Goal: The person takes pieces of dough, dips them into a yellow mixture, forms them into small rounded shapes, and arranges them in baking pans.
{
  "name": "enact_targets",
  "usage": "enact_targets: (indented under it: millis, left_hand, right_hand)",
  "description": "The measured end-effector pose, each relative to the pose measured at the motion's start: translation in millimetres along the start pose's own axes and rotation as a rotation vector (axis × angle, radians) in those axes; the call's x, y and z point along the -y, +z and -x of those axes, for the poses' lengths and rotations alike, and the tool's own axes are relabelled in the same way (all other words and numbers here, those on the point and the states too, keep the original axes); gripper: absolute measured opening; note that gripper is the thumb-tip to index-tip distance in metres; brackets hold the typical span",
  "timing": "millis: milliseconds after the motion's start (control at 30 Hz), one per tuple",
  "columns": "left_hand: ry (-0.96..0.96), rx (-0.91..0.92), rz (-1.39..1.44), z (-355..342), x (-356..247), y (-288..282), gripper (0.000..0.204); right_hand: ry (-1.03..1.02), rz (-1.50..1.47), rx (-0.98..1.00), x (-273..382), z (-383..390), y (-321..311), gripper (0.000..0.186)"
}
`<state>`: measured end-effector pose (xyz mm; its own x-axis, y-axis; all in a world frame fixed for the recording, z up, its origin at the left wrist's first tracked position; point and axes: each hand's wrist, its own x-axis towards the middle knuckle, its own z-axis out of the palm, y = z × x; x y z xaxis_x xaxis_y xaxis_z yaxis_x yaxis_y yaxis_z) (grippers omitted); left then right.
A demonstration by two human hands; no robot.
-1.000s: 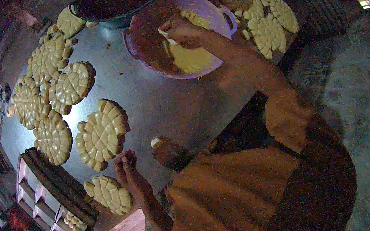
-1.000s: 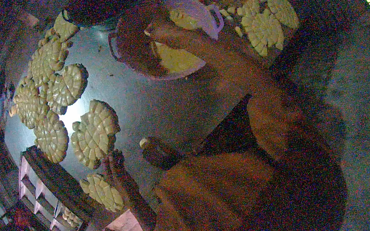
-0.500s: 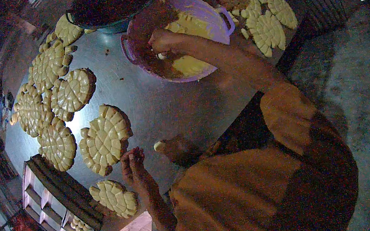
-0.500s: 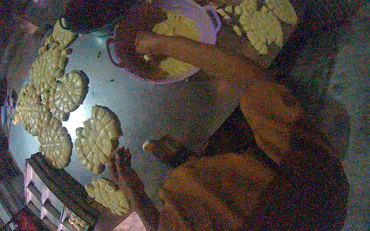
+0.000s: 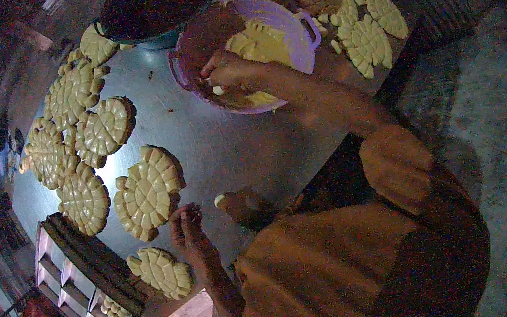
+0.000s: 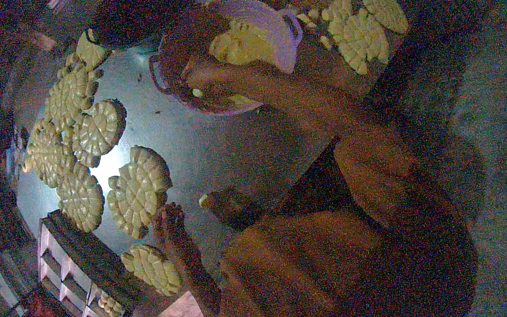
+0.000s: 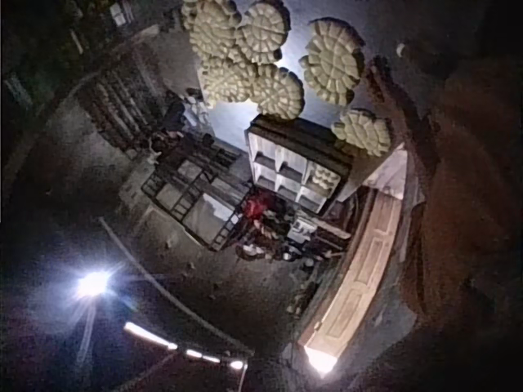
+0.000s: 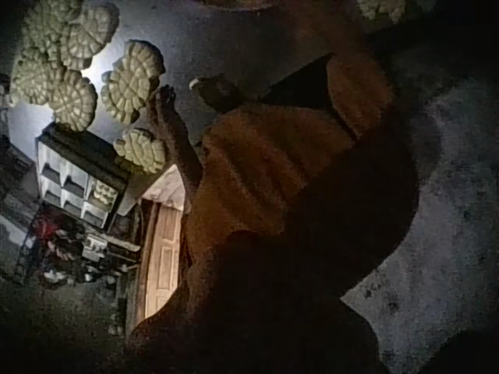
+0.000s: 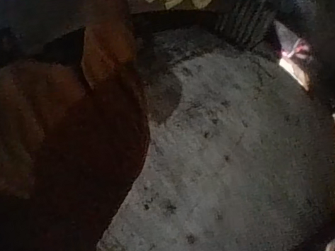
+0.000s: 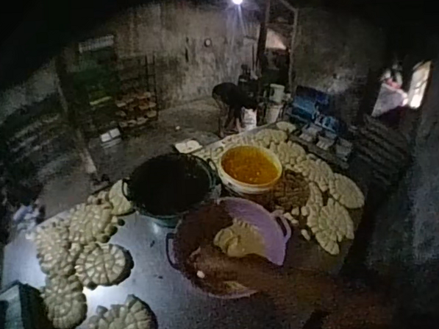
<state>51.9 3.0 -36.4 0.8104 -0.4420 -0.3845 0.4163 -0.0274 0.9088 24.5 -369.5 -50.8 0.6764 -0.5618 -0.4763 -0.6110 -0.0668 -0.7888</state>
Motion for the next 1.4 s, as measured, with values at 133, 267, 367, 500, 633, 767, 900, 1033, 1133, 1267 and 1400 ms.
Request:
enact_targets:
  millis: [133,267,367,500,633,767,900,1033,1133,1267,1400]
  left_hand:
    - [0.025,0.032,-0.016,2,-1,-5,0.017]
    - [0.035,0.030,-0.019,9,-3,-2,0.018]
    - [0.038,0.038,-0.023,12,1,-3,0.018]
    - [0.047,0.056,-0.043,18,2,-4,0.018]
    - [-0.073,0.136,0.026,26,-2,9,0.021]
    - [-0.335,0.378,0.376,32,-19,45,0.032]
    - [-0.417,0.492,0.579,26,-10,69,0.037]
    - [-0.330,0.439,0.625,41,-25,67,0.037]
    - [-0.366,0.362,0.643,49,-17,55,0.038]
    - [-0.385,0.440,0.769,45,-2,35,0.034]
    - [-0.459,0.193,0.720,45,-30,43,0.029]
  right_hand:
    - [-0.272,0.247,-0.053,10,14,3,0.029]
    - [-0.210,0.255,-0.110,4,21,3,0.024]
    - [-0.334,0.179,-0.042,-9,19,1,0.023]
    - [-0.190,-0.353,0.179,0,36,-15,0.022]
    - [-0.145,-0.948,0.352,4,65,-19,0.036]
    - [-0.323,-0.918,0.437,6,120,9,0.062]
    - [-0.311,-0.977,0.456,20,182,53,0.062]
    - [-0.282,-1.045,0.411,-7,196,80,0.061]
    - [-0.254,-1.077,0.453,-13,202,92,0.059]
    - [-0.220,-1.186,0.397,-39,200,109,0.056]
    - [-0.283,-1.086,0.267,-89,184,119,0.045]
